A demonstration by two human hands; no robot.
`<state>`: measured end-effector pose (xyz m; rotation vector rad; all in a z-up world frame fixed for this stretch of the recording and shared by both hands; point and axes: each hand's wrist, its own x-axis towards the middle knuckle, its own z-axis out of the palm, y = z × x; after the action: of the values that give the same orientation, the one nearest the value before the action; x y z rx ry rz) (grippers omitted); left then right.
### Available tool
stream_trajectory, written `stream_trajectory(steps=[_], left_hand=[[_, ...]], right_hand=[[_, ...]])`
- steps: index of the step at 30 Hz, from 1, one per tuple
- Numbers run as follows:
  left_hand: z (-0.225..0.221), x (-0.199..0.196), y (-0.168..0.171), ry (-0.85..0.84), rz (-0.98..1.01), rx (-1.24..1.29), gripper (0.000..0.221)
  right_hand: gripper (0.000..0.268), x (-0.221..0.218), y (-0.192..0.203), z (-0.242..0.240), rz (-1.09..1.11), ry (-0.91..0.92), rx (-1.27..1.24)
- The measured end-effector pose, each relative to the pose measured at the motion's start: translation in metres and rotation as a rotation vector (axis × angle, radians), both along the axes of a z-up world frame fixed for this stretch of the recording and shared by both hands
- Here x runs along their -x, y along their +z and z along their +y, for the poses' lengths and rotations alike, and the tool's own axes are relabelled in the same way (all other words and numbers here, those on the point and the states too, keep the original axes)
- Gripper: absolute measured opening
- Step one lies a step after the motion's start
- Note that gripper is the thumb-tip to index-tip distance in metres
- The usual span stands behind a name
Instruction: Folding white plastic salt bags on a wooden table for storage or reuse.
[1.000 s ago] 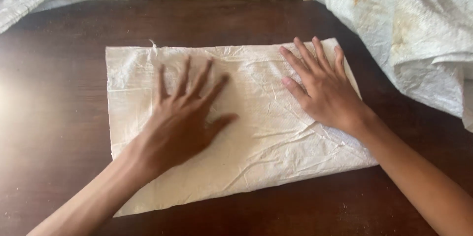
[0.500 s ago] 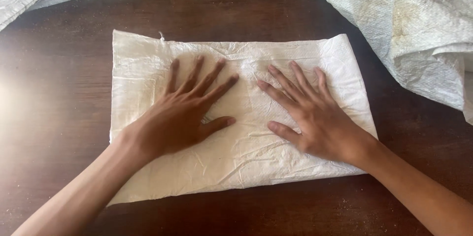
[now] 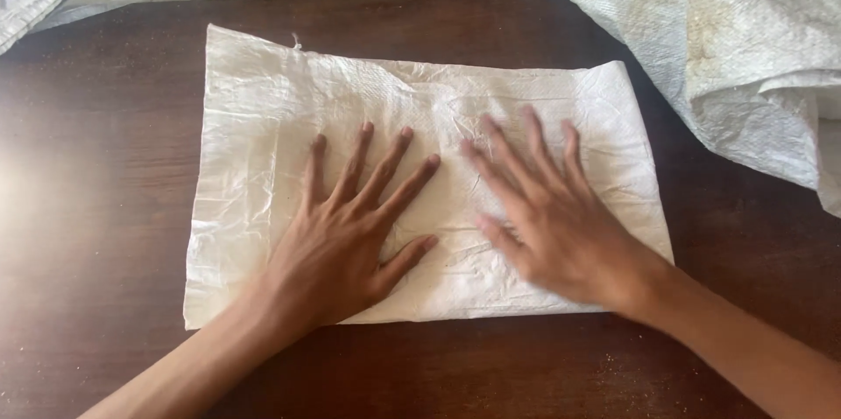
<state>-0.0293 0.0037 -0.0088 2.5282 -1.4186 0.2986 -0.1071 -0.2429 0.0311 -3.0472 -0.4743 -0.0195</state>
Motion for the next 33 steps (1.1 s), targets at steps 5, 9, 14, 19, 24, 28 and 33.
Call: stream_trajectory(steps=[5,9,14,19,24,28,33], left_hand=[[0.002,0.0,-0.005,0.004,0.005,-0.026,0.076],[0.003,-0.001,-0.003,0.018,0.05,-0.008,0.076],[0.001,0.0,-0.005,0.011,0.036,0.006,0.077],[0.001,-0.002,-0.001,0.031,0.011,-0.016,0.077],[0.001,-0.002,-0.006,0.014,0.034,-0.013,0.077],[0.003,-0.006,-0.005,0.024,0.028,-0.017,0.077],[0.01,-0.027,0.003,-0.071,0.034,-0.016,0.075]], right_hand=[[0.083,0.017,-0.016,0.027,0.019,0.101,-0.108],[0.081,0.014,-0.01,0.021,0.041,0.157,-0.158],[0.074,-0.007,0.001,-0.016,-0.016,0.077,0.069],[0.08,-0.021,-0.013,-0.043,0.048,-0.025,-0.037],[0.079,-0.03,-0.003,-0.061,0.067,-0.124,-0.054],[0.083,-0.034,-0.014,-0.07,-0.003,-0.129,-0.003],[0.085,-0.027,-0.005,-0.071,0.028,-0.159,0.158]])
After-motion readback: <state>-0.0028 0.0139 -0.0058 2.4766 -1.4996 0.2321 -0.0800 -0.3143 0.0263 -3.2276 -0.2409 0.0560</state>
